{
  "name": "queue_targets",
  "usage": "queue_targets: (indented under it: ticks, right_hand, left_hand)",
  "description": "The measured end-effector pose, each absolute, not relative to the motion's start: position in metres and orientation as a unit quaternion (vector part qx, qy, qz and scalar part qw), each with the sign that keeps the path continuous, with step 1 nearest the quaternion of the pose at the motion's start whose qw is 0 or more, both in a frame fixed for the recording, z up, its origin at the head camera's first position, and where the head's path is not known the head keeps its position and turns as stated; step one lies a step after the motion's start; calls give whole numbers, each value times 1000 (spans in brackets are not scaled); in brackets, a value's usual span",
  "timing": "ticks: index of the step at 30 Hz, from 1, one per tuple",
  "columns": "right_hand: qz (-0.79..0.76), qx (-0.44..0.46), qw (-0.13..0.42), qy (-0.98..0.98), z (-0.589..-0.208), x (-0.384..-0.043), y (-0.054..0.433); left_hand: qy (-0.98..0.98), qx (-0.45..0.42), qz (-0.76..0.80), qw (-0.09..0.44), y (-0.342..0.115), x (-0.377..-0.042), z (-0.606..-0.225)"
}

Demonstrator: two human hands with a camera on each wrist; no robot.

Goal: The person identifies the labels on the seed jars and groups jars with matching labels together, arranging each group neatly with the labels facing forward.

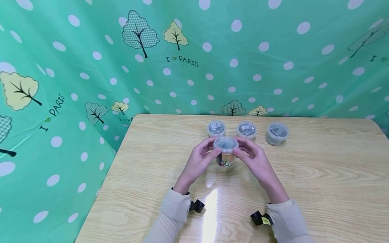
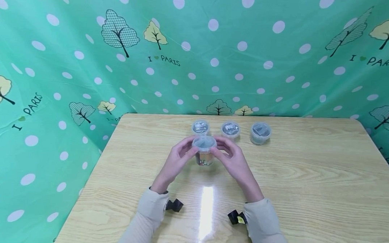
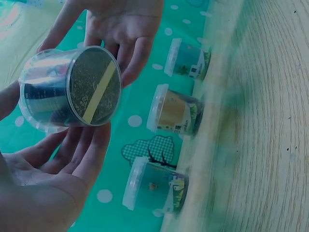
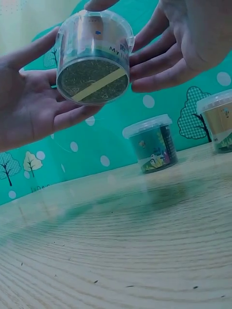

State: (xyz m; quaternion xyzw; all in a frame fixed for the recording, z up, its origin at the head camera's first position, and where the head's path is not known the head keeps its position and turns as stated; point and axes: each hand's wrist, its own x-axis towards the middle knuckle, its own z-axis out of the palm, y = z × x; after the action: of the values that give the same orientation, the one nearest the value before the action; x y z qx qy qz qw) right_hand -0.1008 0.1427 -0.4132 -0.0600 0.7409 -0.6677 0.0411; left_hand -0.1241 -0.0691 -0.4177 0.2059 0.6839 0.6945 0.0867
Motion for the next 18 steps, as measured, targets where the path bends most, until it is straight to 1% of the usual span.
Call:
queue_targets:
  ticks: [6,13,18]
  right_hand:
    - [-678,-69,45,730,-413,-100,145]
    - [-683,-38,18,729,-412,-98,143]
    - [-681,-34,7,731,-411,-97,142]
  left_hand:
    - [695,200,685,94,-66,-122,-414]
    - [712,163,679,76,-58,-118,-412]
    - [705,176,683,79,-57,-117,-413]
